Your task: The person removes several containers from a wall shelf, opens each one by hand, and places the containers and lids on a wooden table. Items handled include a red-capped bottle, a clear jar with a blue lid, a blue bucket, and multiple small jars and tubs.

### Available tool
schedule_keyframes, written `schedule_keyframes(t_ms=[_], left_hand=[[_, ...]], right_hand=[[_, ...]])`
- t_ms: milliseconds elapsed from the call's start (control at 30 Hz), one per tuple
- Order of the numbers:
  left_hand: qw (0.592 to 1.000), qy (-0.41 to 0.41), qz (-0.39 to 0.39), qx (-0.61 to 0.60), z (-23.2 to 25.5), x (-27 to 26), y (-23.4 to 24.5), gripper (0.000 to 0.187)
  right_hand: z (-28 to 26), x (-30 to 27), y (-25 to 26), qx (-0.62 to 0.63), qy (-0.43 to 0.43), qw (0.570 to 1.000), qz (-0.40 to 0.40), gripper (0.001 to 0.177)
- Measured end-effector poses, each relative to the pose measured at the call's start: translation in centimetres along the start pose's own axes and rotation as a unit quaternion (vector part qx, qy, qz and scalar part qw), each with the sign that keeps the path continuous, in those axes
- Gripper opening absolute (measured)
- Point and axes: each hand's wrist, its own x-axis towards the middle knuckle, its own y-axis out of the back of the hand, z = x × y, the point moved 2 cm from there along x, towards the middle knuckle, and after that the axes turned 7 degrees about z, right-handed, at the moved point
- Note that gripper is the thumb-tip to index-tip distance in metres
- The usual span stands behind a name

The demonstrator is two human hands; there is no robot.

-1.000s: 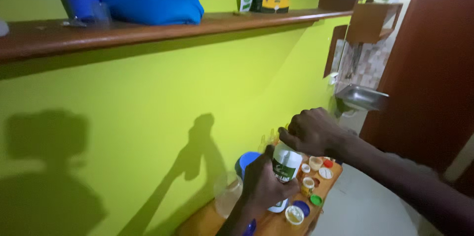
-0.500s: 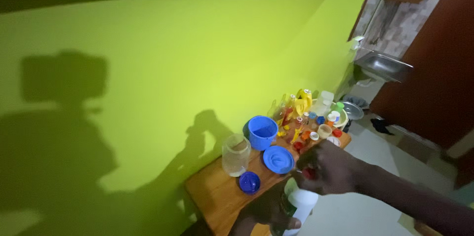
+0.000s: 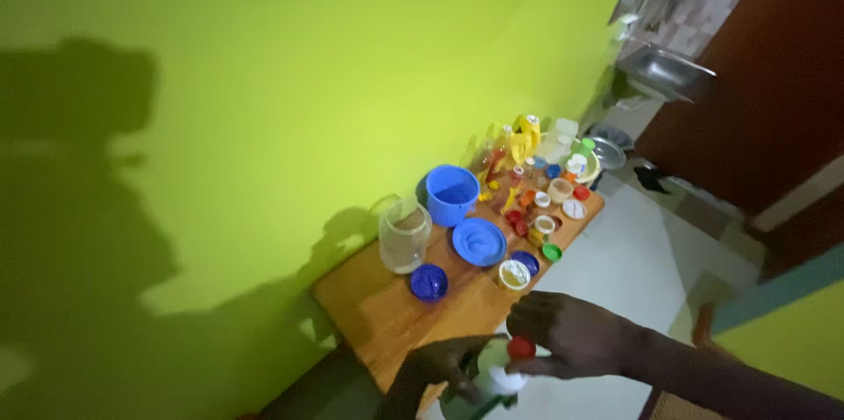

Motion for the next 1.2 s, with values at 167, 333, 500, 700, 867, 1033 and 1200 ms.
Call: schedule_keyframes(t_ms=[167,333,500,700,867,1033,1200], left_hand=[[0.993,0.014,0.102,0.063,-2.5,0.5,2.5,0.081],[0.972,0.033,0.203,0.111,-2.2,1.4,3.0,0.075],[0.909,0.0,0.317,0.27,-1.4,2.7,2.5,0.07],[0.865,0.023,0.438,0.244,-3.6,4.0,4.3,0.072],[0.839,-0.054,0.43,0.328,-3.9,5.2,7.9,0.07],[0.844,-0.067,0.43,0.312,-2.1,6.6,10.1,0.07],[0.864,-0.023,0.443,0.24,0.5,7.6,10.4,0.069]], right_hand=[[1.5,-0.3,-1.7,0.056,-0.071,0.996,-0.027,0.037],[3.5,0.2,-3.3,0.026,-0.075,0.997,-0.003,0.038],[6.5,0.9,-6.0,-0.012,-0.295,0.954,-0.044,0.036],[11.2,1.6,-9.8,0.026,-0.328,0.944,-0.012,0.034],[14.7,2.4,-10.4,0.068,-0.295,0.953,0.008,0.032],[15.9,3.6,-7.3,0.075,-0.175,0.976,0.102,0.041],[16.9,4.4,-4.8,0.113,-0.369,0.917,0.097,0.043]])
